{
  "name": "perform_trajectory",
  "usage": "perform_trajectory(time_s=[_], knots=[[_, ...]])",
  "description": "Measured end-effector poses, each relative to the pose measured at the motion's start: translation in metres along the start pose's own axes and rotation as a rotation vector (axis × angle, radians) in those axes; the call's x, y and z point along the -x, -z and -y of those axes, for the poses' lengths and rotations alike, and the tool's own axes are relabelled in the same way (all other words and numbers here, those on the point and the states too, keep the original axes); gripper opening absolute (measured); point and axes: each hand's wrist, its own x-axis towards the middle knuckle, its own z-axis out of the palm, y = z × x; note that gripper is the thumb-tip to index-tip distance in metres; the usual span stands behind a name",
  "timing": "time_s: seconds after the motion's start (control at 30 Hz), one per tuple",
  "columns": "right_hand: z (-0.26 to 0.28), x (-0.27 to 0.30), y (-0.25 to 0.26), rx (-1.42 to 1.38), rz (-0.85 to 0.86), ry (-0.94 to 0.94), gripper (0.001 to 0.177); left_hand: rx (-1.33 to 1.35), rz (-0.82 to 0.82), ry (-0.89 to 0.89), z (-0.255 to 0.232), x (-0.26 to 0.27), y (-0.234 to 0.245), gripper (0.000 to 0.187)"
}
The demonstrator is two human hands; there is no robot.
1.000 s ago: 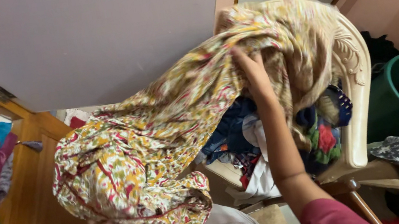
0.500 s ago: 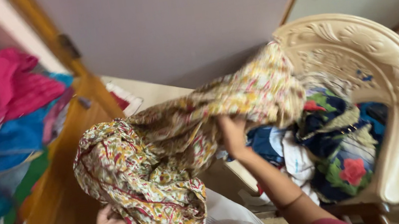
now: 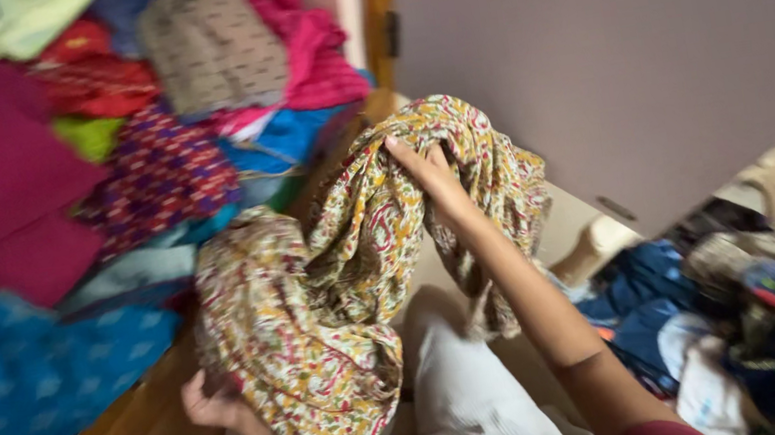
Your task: The person organizes clothes in a wardrobe, picking up items from a chair and placing them into shelves while unfolding and refolding them by hand.
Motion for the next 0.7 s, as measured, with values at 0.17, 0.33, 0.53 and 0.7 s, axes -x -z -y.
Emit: perform_trajectory(time_s=[0.17,0.33,0.53,0.7], knots=[[-0.056,-0.063,-0.034,0.306,0.324,-0.131,0.096,0.218,-0.184,0.216,-0.054,0.031,-0.039,0.03],[-0.122,-0.07,-0.042,1.402,0.641,-0.144,0.101,0.325,-0.26,0.3,-0.104,0.061,-0.097,0.047],[-0.164,0.089,-0.043,0.882,0.466,1.141,0.076,0.197,-0.331,0.319,-0.048,0.078,-0.141,0.028],[-0.162,0.117,-0.016,0.495,0.476,0.972,0.056,0.172,-0.202,0.368,0.053,0.077,-0.115,0.02]])
